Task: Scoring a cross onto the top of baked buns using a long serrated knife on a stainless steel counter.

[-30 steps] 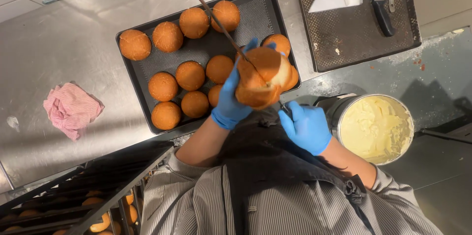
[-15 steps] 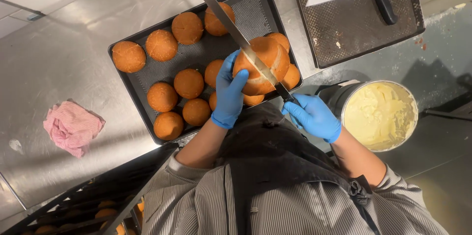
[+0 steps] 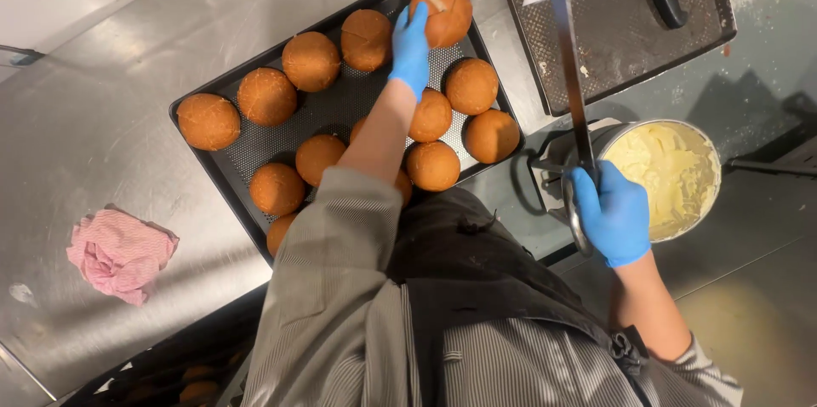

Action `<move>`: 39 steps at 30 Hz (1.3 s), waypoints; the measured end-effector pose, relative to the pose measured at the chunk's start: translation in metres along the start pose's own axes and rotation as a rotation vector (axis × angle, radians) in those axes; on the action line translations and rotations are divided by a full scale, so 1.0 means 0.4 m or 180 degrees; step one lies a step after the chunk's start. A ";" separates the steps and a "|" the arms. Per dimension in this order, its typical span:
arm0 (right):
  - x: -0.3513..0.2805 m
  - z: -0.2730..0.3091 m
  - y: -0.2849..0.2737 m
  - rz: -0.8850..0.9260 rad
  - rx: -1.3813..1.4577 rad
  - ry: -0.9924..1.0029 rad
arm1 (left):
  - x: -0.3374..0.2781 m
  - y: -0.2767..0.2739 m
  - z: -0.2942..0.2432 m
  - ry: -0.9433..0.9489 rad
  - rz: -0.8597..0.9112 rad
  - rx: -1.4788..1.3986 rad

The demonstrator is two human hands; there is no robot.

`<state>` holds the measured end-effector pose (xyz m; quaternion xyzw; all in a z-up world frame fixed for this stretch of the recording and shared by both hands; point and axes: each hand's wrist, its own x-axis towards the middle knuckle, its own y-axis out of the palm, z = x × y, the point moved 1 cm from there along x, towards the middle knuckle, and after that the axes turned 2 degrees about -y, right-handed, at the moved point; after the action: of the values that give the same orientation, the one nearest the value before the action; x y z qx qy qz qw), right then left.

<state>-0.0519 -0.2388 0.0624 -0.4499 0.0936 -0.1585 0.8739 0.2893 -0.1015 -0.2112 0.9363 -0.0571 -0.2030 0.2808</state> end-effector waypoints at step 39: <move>-0.011 0.087 0.054 0.1327 0.0907 -0.1101 | -0.922 -0.212 -0.492 0.0912 0.0427 -0.2317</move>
<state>-0.0413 -0.1991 0.0649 -0.3142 0.0106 0.0916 0.9449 0.0337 0.1499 0.0201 0.7886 -0.0028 -0.0585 0.6122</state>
